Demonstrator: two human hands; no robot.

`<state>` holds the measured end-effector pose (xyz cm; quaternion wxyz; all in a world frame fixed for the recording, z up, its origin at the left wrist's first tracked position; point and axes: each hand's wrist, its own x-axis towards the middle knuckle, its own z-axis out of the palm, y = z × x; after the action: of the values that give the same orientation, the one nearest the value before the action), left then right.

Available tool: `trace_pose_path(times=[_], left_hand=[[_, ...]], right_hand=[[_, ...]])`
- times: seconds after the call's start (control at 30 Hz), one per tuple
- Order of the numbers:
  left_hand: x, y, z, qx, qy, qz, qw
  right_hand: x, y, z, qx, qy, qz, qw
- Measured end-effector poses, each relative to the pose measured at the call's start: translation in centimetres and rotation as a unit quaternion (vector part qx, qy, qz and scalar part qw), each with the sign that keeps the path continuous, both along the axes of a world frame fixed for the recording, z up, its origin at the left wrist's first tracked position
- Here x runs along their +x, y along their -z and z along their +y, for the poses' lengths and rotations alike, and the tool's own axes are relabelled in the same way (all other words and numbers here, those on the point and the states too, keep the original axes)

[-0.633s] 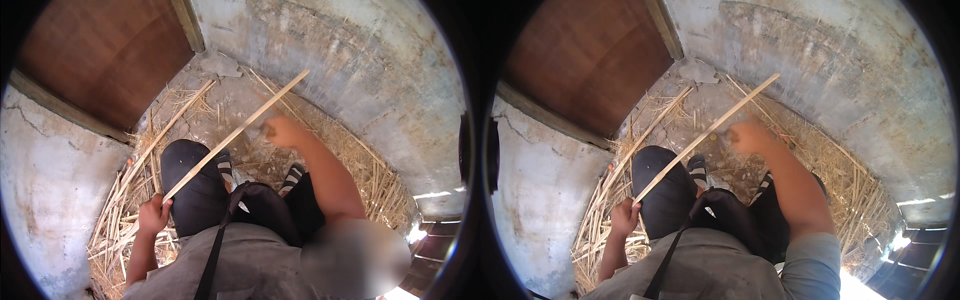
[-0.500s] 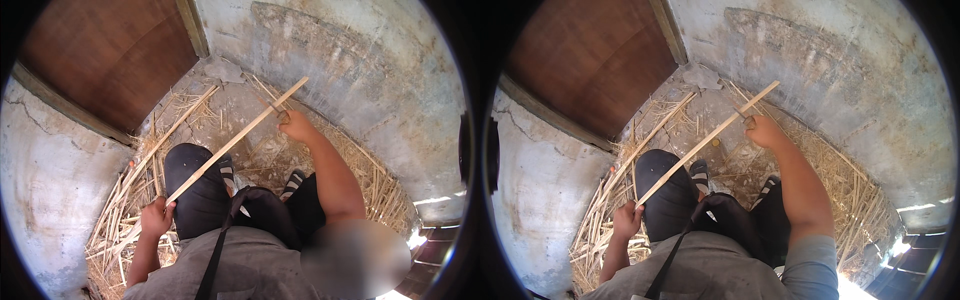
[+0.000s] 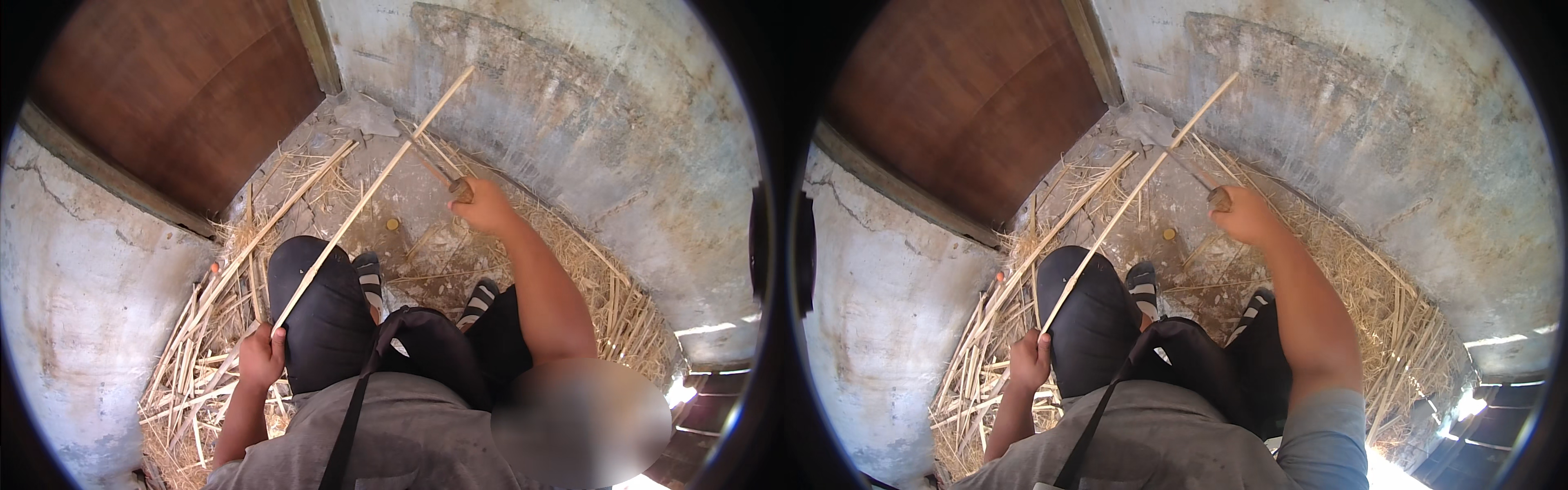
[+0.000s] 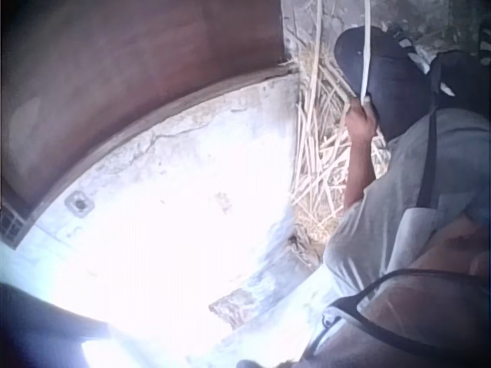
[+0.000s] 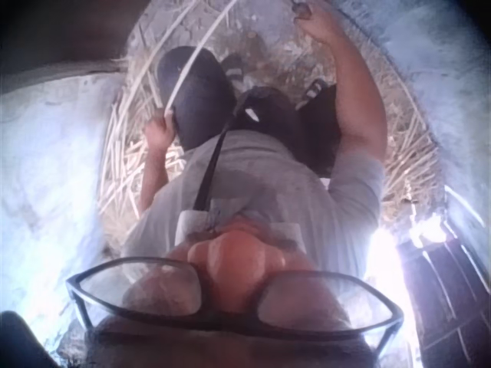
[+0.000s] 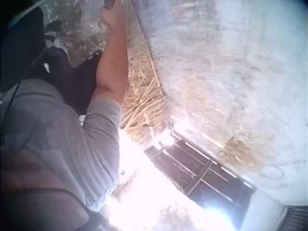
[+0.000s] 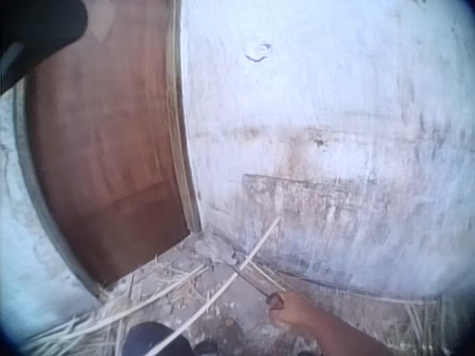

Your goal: The person sits on a straw-covered floor and uses a machete to split a long bamboo stick into thin strips. They hold the stick against their leg and repeatedly strike it with the machete to create narrow slivers.

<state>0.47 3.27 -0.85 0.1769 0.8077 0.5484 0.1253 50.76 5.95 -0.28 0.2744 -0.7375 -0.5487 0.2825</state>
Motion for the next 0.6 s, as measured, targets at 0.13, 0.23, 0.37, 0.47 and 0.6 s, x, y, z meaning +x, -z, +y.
trace_pose_path(times=[0.13, 0.23, 0.37, 0.47, 0.6], left_hand=[[0.3, -0.5, -0.4, 0.019, -0.001, 0.021, 1.0], [-0.2, -0.9, -0.2, 0.025, 0.006, 0.03, 0.999], [0.1, 0.0, 0.0, 0.044, -0.002, 0.038, 0.998], [0.6, -0.7, -0.3, 0.064, 0.002, 0.024, 0.998], [1.0, -1.6, -0.5, 0.031, 0.011, 0.012, 0.999]], right_hand=[[-3.5, -1.7, -0.5, -0.009, -0.167, -0.138, 0.976], [-6.1, -4.0, -1.4, -0.035, -0.238, -0.232, 0.943], [-0.3, 0.9, 0.3, -0.028, -0.097, -0.011, 0.995], [0.2, 0.7, 0.7, -0.014, -0.036, -0.013, 0.999], [-3.8, -1.1, -0.5, 0.014, -0.148, -0.098, 0.984]])
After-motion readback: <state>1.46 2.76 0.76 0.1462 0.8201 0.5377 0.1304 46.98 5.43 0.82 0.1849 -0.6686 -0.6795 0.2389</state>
